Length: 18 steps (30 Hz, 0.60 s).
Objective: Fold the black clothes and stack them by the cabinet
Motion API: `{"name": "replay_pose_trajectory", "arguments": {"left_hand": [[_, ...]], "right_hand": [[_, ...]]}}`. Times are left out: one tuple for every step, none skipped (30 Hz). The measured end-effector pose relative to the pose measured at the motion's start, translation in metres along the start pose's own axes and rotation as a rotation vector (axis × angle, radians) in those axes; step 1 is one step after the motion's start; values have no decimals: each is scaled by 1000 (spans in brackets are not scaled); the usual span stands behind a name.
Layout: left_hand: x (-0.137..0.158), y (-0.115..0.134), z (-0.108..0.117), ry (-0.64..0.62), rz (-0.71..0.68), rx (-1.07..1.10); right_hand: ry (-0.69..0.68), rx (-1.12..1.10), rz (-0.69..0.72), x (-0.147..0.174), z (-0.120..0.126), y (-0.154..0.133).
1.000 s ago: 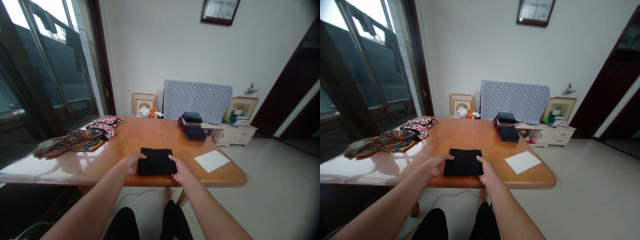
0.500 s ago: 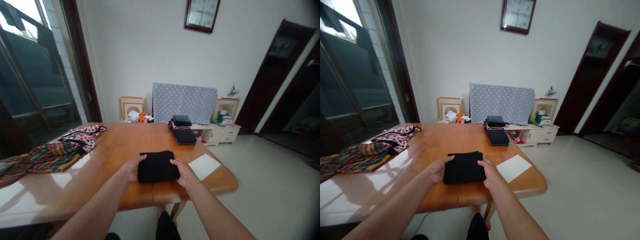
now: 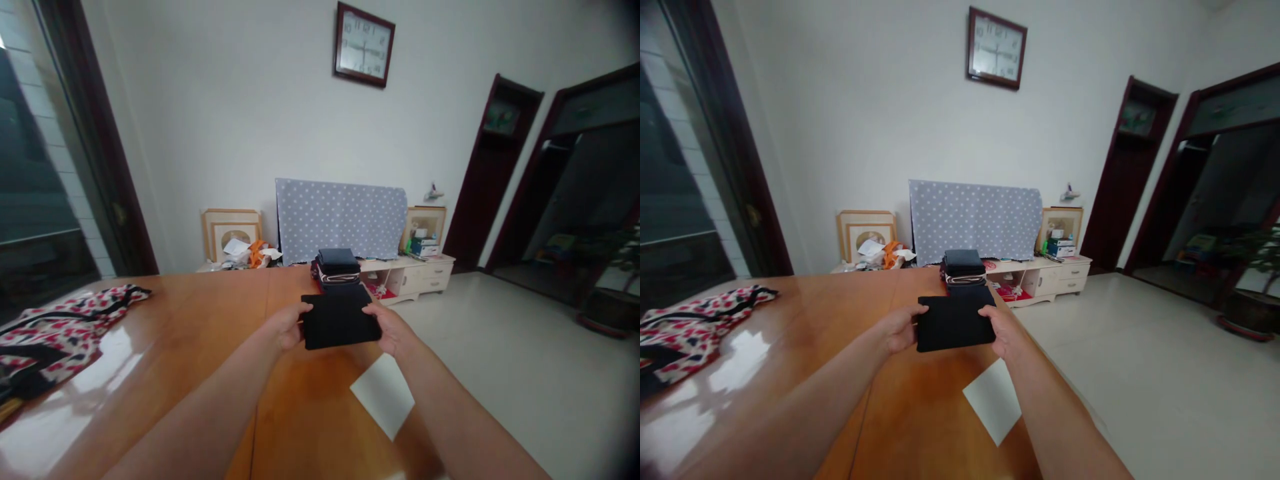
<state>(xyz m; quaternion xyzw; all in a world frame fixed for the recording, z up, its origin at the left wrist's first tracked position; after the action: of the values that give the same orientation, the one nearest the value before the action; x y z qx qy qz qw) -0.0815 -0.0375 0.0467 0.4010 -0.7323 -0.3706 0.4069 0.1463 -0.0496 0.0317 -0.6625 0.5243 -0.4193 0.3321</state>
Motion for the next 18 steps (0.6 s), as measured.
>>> {"name": "replay_pose_trajectory", "arguments": {"left_hand": [[-16,7,-7,-4,-24,-11],[-31,13,-14,-13,-46,-18],[-45,19,-21,-19,-64,-23],[-59,24,-28,-25,-77,-27],[-71,28,-34,-31,-91,-32],[-83,32,-39,-38,-105,-37],[-93,35,-44,-44,-119,-43],[-101,37,-49,-48,-132,-49],[-109,39,-52,-50,-144,-55],[-115,40,-54,-50,-156,-61],[-120,40,-54,-47,-166,-67],[-124,40,-54,-42,-175,-73],[-128,39,-53,-37,-181,-78],[-131,37,-52,-33,-186,-85],[-134,35,-50,-30,-191,-95],[-137,32,-48,-26,-197,-107],[-139,29,-46,-22,-200,-118],[-142,25,-43,-18,-204,-131]], "right_hand": [[-9,7,19,-10,6,-11],[-18,14,44,-20,11,-23],[-25,17,71,-29,17,-34],[-29,16,99,-37,23,-45],[-31,13,127,-46,29,-54],[-34,10,153,-54,35,-63],[-36,9,179,-62,41,-70],[-32,12,205,-69,46,-76],[-24,18,230,-76,52,-80],[-12,24,251,-83,58,-83],[2,30,266,-89,63,-85],[17,34,275,-95,68,-85],[30,37,280,-100,72,-83],[38,41,282,-105,75,-82],[46,46,285,-109,78,-79],[57,50,290,-112,81,-77],[69,55,296,-114,84,-75],[82,60,302,-116,87,-72]]}}
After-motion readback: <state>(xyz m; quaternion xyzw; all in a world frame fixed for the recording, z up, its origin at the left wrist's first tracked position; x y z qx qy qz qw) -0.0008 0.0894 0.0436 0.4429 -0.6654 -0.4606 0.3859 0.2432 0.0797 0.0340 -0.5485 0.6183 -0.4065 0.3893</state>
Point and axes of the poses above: each hand's wrist, its own x-axis away from the middle knuckle, its own z-axis out of the back of the hand, y = z × x, the point moved 9 cm from there along -x, towards the middle knuckle, and after that the axes turned 9 degrees about -y, right-handed, at the moved point
